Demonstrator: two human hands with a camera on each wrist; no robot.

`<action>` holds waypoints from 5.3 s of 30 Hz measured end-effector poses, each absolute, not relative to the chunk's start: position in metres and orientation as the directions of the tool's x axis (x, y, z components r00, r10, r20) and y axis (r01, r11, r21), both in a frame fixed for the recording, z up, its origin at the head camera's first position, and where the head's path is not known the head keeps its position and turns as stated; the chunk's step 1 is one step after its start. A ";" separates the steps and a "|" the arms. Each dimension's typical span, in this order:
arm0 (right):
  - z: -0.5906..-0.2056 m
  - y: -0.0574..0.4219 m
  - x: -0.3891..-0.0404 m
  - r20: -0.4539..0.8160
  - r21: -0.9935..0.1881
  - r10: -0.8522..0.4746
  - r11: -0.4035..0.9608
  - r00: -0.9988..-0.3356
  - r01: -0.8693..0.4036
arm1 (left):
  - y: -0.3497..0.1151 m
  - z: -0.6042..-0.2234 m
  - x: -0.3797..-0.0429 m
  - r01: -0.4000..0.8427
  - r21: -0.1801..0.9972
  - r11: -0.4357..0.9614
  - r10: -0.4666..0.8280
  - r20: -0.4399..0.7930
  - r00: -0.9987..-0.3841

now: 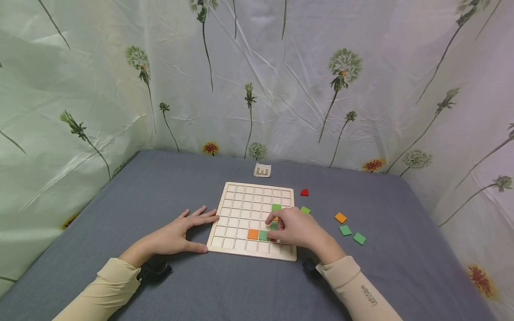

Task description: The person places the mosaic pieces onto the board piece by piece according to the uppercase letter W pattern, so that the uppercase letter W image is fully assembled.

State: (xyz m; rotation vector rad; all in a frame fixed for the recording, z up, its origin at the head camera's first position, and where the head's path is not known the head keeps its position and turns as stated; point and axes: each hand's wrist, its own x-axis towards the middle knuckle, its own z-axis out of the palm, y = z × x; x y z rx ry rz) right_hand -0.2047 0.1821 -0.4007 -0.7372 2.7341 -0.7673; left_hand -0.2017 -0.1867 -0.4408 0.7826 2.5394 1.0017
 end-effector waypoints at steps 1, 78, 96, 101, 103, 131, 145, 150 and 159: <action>-0.399 0.185 -0.206 -0.059 -0.534 -0.508 0.743 -0.859 -0.403 | -0.187 -0.441 -0.202 0.377 0.698 0.609 0.586 -0.076 -0.807; -0.417 0.293 -0.191 -0.127 -0.576 -0.355 0.787 -0.926 -0.222 | -0.188 -0.444 -0.203 0.374 0.702 0.606 0.584 -0.074 -0.808; -0.415 0.301 -0.190 -0.132 -0.574 -0.321 0.796 -0.938 -0.192 | -0.188 -0.442 -0.202 0.376 0.696 0.612 0.585 -0.078 -0.807; -0.414 0.301 -0.190 -0.131 -0.568 -0.316 0.801 -0.940 -0.190 | -0.187 -0.441 -0.202 0.373 0.698 0.612 0.584 -0.080 -0.808; -0.414 0.301 -0.190 -0.130 -0.566 -0.315 0.802 -0.940 -0.191 | -0.187 -0.441 -0.202 0.372 0.698 0.611 0.584 -0.081 -0.808; -0.400 0.285 -0.206 -0.078 -0.520 -0.318 0.822 -0.945 -0.234 | -0.188 -0.441 -0.202 0.377 0.697 0.610 0.586 -0.077 -0.806; -0.392 0.260 -0.213 -0.054 -0.552 -0.358 0.789 -0.932 -0.270 | -0.188 -0.441 -0.201 0.373 0.701 0.608 0.584 -0.077 -0.808; -0.392 0.252 -0.216 -0.049 -0.563 -0.376 0.775 -0.925 -0.286 | -0.188 -0.441 -0.201 0.373 0.700 0.608 0.584 -0.077 -0.808; -0.392 0.234 -0.220 -0.037 -0.571 -0.420 0.753 -0.907 -0.326 | -0.188 -0.442 -0.201 0.380 0.703 0.602 0.587 -0.067 -0.806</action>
